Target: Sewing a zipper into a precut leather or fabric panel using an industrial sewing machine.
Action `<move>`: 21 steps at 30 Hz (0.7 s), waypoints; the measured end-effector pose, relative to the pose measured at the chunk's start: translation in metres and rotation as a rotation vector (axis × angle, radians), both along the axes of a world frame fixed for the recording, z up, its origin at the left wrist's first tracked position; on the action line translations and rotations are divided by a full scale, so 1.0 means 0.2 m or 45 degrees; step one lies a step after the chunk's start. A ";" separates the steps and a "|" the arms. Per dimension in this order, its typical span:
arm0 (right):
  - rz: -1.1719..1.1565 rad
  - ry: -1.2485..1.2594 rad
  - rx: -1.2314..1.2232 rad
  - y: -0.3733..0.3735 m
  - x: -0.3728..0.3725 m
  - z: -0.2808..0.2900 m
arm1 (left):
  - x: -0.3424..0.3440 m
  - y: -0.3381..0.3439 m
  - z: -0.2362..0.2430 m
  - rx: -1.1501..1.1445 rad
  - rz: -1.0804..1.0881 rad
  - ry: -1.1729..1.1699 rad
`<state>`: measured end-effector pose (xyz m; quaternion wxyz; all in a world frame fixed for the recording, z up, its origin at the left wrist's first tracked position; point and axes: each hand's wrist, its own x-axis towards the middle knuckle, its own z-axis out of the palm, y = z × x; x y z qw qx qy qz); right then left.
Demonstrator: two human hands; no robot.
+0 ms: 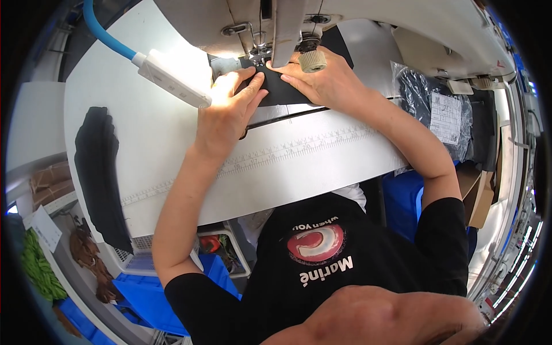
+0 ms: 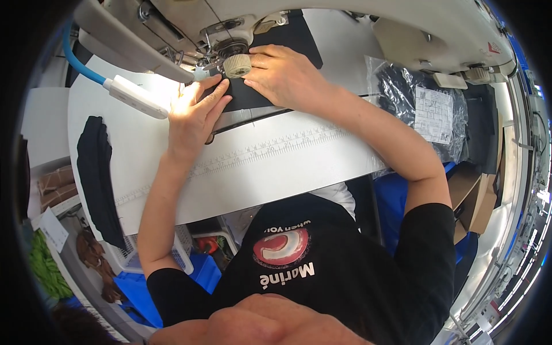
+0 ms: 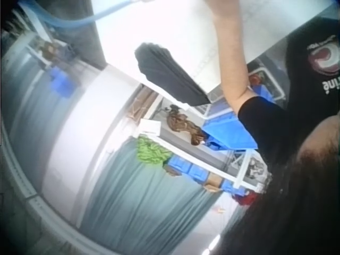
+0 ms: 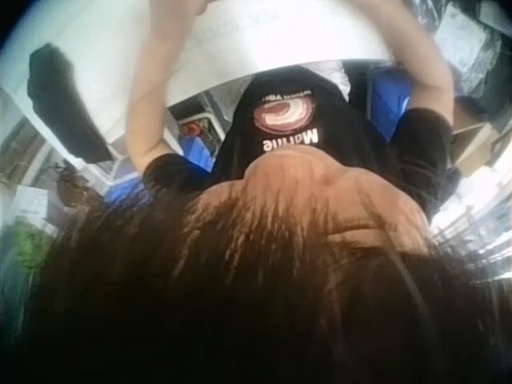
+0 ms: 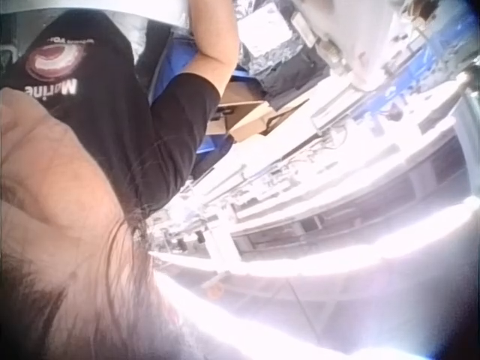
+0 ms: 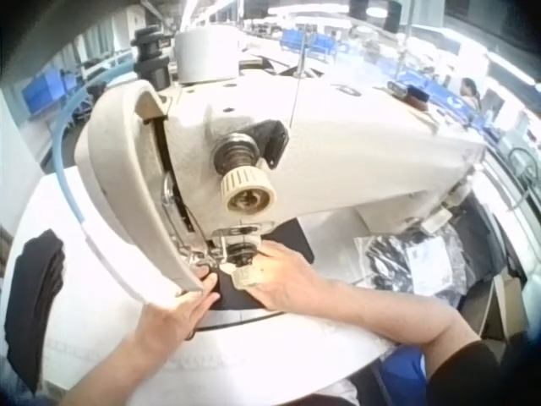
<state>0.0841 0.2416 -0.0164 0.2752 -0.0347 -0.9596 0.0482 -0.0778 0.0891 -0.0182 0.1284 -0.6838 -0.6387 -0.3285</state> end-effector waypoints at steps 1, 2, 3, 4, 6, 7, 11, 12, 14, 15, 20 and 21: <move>-0.020 0.002 0.000 0.01 0.01 -0.01 | 0.00 0.00 0.00 -0.001 0.011 -0.001; -0.018 -0.003 0.000 0.01 0.01 -0.02 | 0.01 0.00 0.00 0.007 0.017 -0.036; 0.004 -0.018 0.022 0.02 0.01 -0.04 | 0.01 0.00 0.00 -0.013 0.011 -0.003; -0.023 -0.011 -0.005 0.02 0.00 -0.04 | 0.01 0.00 -0.01 -0.019 0.033 -0.052; 0.011 0.045 0.011 0.02 -0.02 -0.02 | 0.01 0.01 -0.01 -0.023 0.055 -0.103; -0.023 0.005 -0.003 0.00 -0.02 0.01 | 0.01 0.01 -0.01 -0.035 0.053 -0.099; 0.063 -0.011 -0.208 -0.08 0.09 0.28 | -0.01 0.02 0.00 0.065 0.002 -0.010; 0.105 0.015 -0.370 -0.10 0.20 0.35 | -0.01 0.02 0.01 0.066 -0.001 0.029; -0.079 0.044 0.150 -0.04 0.51 0.54 | 0.00 0.02 0.00 0.062 0.011 -0.038; -0.299 0.156 0.271 0.04 0.67 0.61 | 0.00 0.02 0.00 0.052 0.024 -0.013; -1.061 0.761 -0.291 0.86 1.38 0.86 | 0.01 0.00 -0.02 -0.007 0.056 -0.136; -1.107 0.895 -0.503 1.02 1.47 0.89 | 0.01 0.00 -0.02 -0.022 0.064 -0.118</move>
